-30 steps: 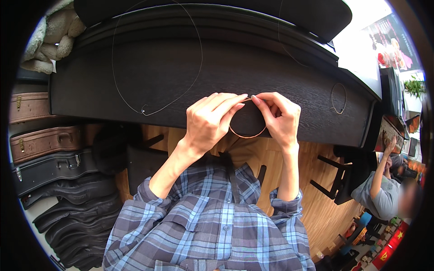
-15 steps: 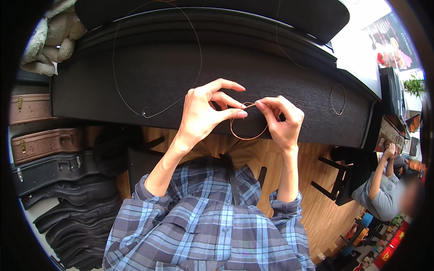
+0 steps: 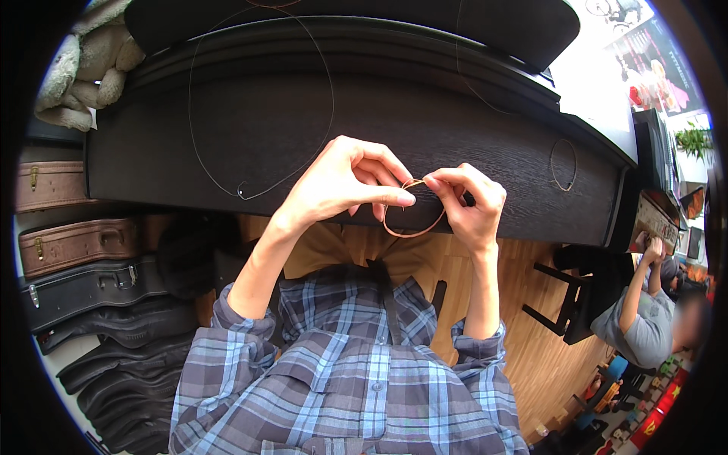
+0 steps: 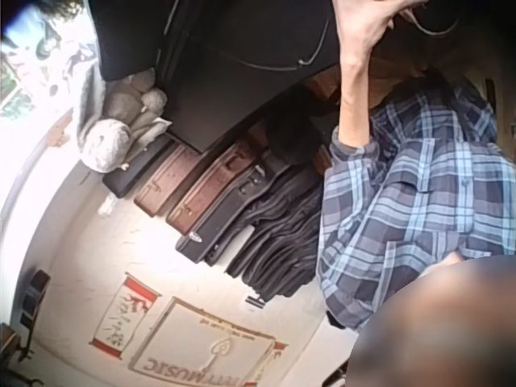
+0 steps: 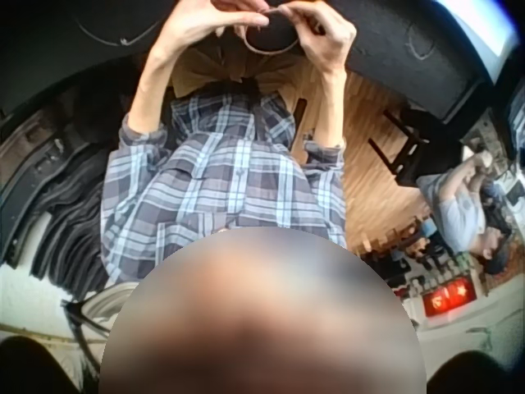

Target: The person shapes a copper wire into a circular loop by hand, then sets it aside. They pick up a thinner wire and begin bending it into a loop as well. The person works over a dark surface with guitar cases visible in the background.

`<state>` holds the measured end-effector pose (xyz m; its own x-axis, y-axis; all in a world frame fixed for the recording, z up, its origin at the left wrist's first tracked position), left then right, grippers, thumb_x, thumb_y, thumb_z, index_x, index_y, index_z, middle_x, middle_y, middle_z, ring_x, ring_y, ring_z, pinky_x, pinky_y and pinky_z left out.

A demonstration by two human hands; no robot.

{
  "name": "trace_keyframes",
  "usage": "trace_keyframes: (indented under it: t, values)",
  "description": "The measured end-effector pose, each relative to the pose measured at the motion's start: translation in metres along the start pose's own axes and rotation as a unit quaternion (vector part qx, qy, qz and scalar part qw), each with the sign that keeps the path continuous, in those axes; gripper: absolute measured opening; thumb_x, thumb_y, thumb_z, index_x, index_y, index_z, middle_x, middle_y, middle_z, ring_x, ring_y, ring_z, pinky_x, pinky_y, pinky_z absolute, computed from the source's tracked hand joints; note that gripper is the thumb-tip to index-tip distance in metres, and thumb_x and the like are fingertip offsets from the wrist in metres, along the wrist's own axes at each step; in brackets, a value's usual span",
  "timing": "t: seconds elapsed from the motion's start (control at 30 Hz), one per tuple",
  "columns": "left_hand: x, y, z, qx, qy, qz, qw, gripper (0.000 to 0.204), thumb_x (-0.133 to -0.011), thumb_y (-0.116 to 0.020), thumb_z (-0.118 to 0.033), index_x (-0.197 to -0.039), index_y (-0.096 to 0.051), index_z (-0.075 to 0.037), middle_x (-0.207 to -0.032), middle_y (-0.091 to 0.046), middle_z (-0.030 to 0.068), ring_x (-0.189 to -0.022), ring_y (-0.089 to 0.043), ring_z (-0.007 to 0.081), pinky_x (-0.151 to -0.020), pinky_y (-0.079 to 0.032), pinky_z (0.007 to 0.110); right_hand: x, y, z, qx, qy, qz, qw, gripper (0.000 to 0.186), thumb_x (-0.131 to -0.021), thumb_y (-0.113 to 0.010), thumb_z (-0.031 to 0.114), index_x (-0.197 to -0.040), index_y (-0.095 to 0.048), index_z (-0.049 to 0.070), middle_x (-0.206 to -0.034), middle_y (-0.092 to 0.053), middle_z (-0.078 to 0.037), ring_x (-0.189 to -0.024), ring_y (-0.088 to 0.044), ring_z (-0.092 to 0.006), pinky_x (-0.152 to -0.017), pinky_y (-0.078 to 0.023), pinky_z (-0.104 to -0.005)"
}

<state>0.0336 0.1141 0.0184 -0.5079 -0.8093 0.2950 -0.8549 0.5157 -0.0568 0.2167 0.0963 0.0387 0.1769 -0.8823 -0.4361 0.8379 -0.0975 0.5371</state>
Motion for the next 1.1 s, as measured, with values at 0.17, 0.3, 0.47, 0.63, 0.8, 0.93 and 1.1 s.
trace_keyframes:
  t: [0.17,0.3,0.47,0.63,0.8,0.93,1.1]
  values:
    - [0.006,-0.003,-0.002,-0.050,-0.084,-0.102,0.990,0.019,-0.083,-0.083,-0.011,-0.098,-0.076,0.000,-0.086,-0.077,0.0067,-0.064,-0.068,0.0058,-0.050,-0.045,0.017,0.000,-0.002,0.001,0.024,-0.009,-0.010,1.000,0.007,-0.084,-0.082,0.008,-0.088,-0.076,0.009,-0.067,-0.064,0.001,-0.050,-0.050,-0.0063,-0.045,-0.036,-0.0237]
    - [0.014,-0.010,0.000,-0.099,-0.144,-0.179,0.968,0.018,-0.082,-0.083,-0.009,-0.098,-0.077,-0.003,-0.087,-0.077,0.0031,-0.061,-0.061,0.0009,-0.049,-0.039,0.016,-0.001,-0.001,-0.001,0.026,-0.016,-0.025,0.999,0.008,-0.084,-0.082,0.008,-0.089,-0.076,0.009,-0.067,-0.064,0.001,-0.051,-0.051,-0.0055,-0.045,-0.036,-0.0233]
    - [0.019,-0.018,0.003,-0.110,-0.201,-0.235,0.945,0.012,-0.084,-0.083,-0.008,-0.095,-0.078,-0.006,-0.092,-0.074,0.0004,-0.057,-0.049,-0.0005,-0.046,-0.030,0.018,-0.002,0.001,0.000,0.029,-0.014,-0.038,0.999,0.008,-0.083,-0.082,0.009,-0.089,-0.076,0.010,-0.067,-0.063,0.001,-0.051,-0.050,-0.0052,-0.045,-0.036,-0.0232]
    - [0.014,-0.013,0.010,-0.089,-0.185,-0.192,0.960,0.010,-0.084,-0.083,-0.007,-0.092,-0.078,-0.006,-0.089,-0.073,-0.0021,-0.057,-0.046,-0.0018,-0.047,-0.030,0.018,0.000,0.000,-0.001,0.039,-0.029,-0.023,0.999,0.008,-0.082,-0.082,0.007,-0.088,-0.076,0.008,-0.068,-0.065,-0.001,-0.053,-0.051,-0.0071,-0.048,-0.038,-0.0236]
    - [0.008,-0.007,0.013,-0.092,-0.109,-0.160,0.977,0.010,-0.083,-0.084,-0.008,-0.091,-0.078,-0.005,-0.077,-0.072,-0.0037,-0.057,-0.052,-0.0025,-0.050,-0.035,0.016,0.000,0.000,0.001,0.028,-0.007,-0.032,0.999,0.010,-0.082,-0.083,0.007,-0.089,-0.077,0.010,-0.064,-0.060,0.002,-0.050,-0.047,-0.0053,-0.045,-0.034,-0.0240]
    - [0.005,-0.006,0.008,-0.059,-0.088,-0.144,0.984,0.013,-0.083,-0.084,-0.010,-0.093,-0.079,-0.005,-0.077,-0.074,0.0003,-0.062,-0.062,-0.0001,-0.057,-0.045,0.015,0.001,0.000,0.001,0.025,0.000,-0.026,0.999,0.010,-0.082,-0.083,0.007,-0.090,-0.077,0.010,-0.064,-0.060,0.002,-0.050,-0.047,-0.0055,-0.044,-0.034,-0.0244]
    - [0.004,-0.006,0.003,-0.060,-0.075,-0.116,0.989,0.019,-0.082,-0.082,-0.010,-0.100,-0.079,-0.004,-0.076,-0.076,0.0072,-0.066,-0.069,0.0081,-0.060,-0.053,0.022,0.002,0.000,0.002,0.022,0.007,-0.021,1.000,0.010,-0.082,-0.082,0.006,-0.090,-0.077,0.010,-0.065,-0.061,0.002,-0.050,-0.048,-0.0056,-0.044,-0.034,-0.0242]
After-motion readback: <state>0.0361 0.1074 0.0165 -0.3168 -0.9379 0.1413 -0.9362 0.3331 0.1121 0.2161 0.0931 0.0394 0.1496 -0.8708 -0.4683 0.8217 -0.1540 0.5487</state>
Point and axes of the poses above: each hand's wrist, its own x-axis away from the middle knuckle, its own y-axis out of the back of the hand, z = x × y, the point moved 7 cm from there along -x, towards the middle knuckle
